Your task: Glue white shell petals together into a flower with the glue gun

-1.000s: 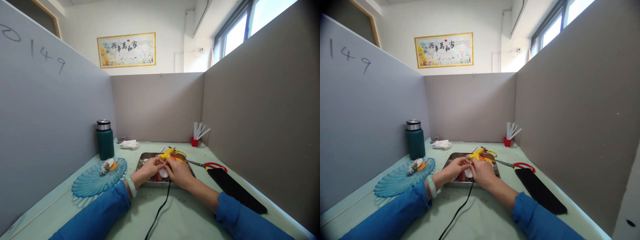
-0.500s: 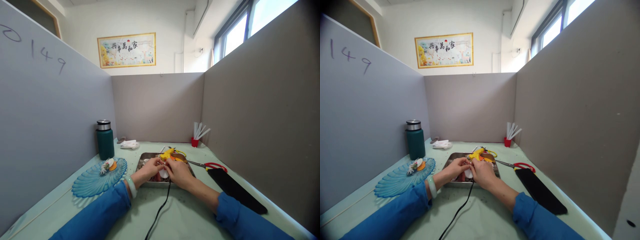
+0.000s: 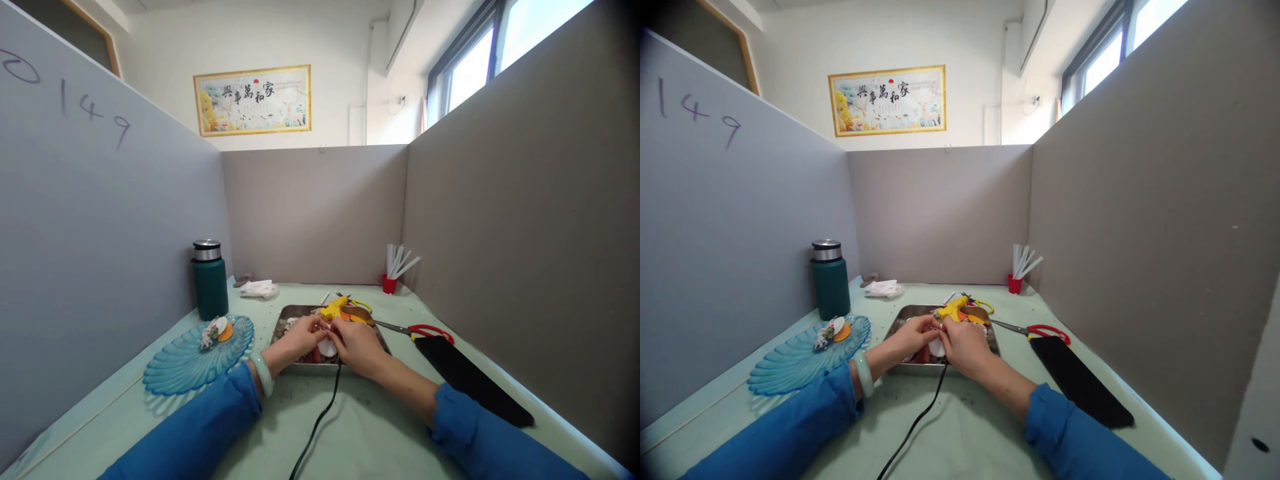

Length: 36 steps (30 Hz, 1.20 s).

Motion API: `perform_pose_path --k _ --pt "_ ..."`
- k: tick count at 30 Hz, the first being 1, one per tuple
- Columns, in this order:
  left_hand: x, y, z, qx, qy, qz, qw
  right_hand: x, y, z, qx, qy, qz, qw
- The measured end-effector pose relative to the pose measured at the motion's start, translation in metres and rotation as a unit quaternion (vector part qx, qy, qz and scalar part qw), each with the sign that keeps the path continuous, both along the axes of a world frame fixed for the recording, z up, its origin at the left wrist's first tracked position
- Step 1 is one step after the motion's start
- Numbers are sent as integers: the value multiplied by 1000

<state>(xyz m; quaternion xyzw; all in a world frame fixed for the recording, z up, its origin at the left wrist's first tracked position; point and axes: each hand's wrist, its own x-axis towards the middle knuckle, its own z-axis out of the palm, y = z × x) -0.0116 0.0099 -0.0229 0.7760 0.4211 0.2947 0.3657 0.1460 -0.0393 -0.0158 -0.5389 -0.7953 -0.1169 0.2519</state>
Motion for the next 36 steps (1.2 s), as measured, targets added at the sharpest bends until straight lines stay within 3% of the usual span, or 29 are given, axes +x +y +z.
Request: perform_pose_path --k 5,7,36 --pt "0 1 6 142 65 32 987 0 1 0 -8 -5 -4 1000" --pt "0 1 8 162 84 34 983 0 2 -1 -8 -4 -1 1000" --pt "0 -3 9 158 139 30 977 0 3 0 -27 -33 -9 999"
